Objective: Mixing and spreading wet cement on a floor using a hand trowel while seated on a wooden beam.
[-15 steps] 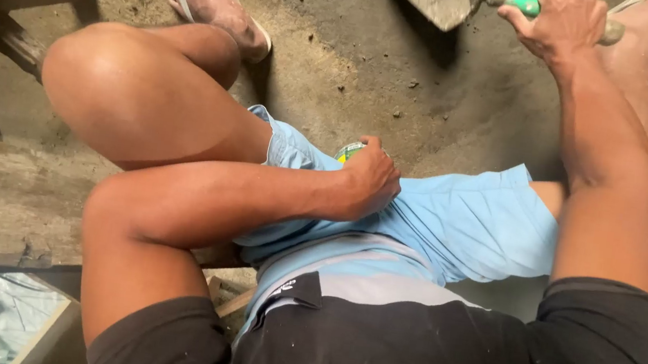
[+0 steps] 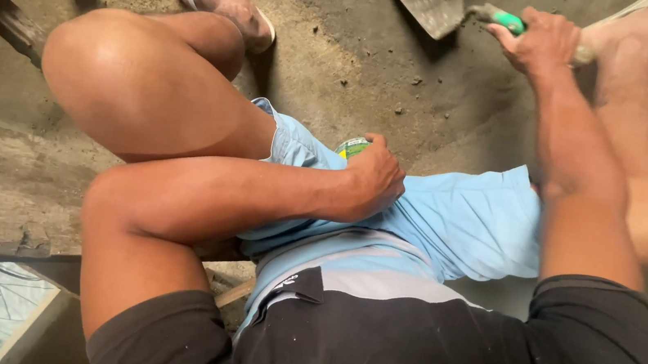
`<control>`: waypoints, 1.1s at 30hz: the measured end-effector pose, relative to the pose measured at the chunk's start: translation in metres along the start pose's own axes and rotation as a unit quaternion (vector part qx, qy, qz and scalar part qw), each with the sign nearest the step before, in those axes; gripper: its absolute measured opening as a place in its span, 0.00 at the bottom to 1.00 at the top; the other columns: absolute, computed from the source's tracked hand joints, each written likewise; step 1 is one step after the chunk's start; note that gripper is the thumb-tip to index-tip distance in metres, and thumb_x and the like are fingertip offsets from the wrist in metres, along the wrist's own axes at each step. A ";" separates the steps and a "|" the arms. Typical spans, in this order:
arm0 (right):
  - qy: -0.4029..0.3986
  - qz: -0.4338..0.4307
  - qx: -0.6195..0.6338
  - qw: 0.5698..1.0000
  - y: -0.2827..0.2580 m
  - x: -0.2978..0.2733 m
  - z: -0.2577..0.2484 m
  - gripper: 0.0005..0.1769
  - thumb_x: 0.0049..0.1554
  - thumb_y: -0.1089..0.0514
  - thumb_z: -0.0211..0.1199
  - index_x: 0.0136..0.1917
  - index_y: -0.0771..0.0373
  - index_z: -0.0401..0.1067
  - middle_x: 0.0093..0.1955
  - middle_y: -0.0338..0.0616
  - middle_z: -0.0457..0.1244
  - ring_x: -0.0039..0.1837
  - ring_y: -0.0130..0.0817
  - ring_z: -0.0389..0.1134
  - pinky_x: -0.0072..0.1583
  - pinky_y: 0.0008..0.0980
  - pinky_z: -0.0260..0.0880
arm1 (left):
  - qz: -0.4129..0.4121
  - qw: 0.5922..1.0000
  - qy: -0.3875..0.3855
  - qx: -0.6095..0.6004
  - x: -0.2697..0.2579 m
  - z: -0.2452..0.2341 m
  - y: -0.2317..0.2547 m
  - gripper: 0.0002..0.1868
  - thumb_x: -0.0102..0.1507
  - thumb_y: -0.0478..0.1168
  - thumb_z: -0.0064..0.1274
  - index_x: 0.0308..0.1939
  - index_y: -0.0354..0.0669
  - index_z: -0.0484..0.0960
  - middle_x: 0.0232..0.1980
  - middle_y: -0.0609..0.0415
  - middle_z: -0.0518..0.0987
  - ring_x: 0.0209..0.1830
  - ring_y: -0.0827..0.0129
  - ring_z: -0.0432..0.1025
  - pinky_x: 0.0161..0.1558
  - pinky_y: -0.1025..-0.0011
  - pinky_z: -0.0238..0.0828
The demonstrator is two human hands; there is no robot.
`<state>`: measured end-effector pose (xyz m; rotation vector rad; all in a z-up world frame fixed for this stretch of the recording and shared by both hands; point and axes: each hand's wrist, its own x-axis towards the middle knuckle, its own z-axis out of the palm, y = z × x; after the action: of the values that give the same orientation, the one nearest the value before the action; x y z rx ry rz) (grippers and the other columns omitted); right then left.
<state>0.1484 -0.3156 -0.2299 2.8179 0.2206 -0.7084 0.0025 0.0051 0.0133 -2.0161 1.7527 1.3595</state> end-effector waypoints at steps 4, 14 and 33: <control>0.159 0.015 0.068 0.985 -0.035 0.014 0.044 0.39 0.67 0.13 0.64 0.41 0.49 0.72 0.36 0.38 0.67 0.36 0.41 0.65 0.38 0.45 0.58 | -0.015 1.000 -0.001 -0.012 0.000 -0.005 -0.006 0.23 0.74 0.41 0.30 0.70 0.54 0.71 0.69 0.53 0.72 0.65 0.51 0.71 0.57 0.34 0.64; 0.397 -0.076 0.091 0.910 -0.074 -0.020 -0.042 0.34 0.56 0.19 0.79 0.36 0.46 0.71 0.33 0.27 0.65 0.32 0.27 0.63 0.33 0.34 0.55 | -0.019 1.000 0.021 0.014 0.003 -0.004 -0.005 0.24 0.74 0.44 0.28 0.73 0.55 0.67 0.70 0.53 0.71 0.65 0.52 0.71 0.59 0.36 0.63; 0.039 0.138 0.829 0.540 -0.205 0.064 -0.128 0.26 0.60 0.32 0.48 0.31 0.51 0.60 0.23 0.30 0.47 0.22 0.22 0.47 0.25 0.29 0.44 | -0.128 0.977 0.168 0.011 0.036 0.020 -0.005 0.23 0.73 0.47 0.29 0.63 0.54 0.78 0.57 0.50 0.83 0.55 0.49 0.77 0.54 0.38 0.65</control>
<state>0.2204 -0.0802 -0.1881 4.1984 -1.9114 -0.9279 -0.0071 -0.0066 -0.0257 -2.4728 1.5371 0.9626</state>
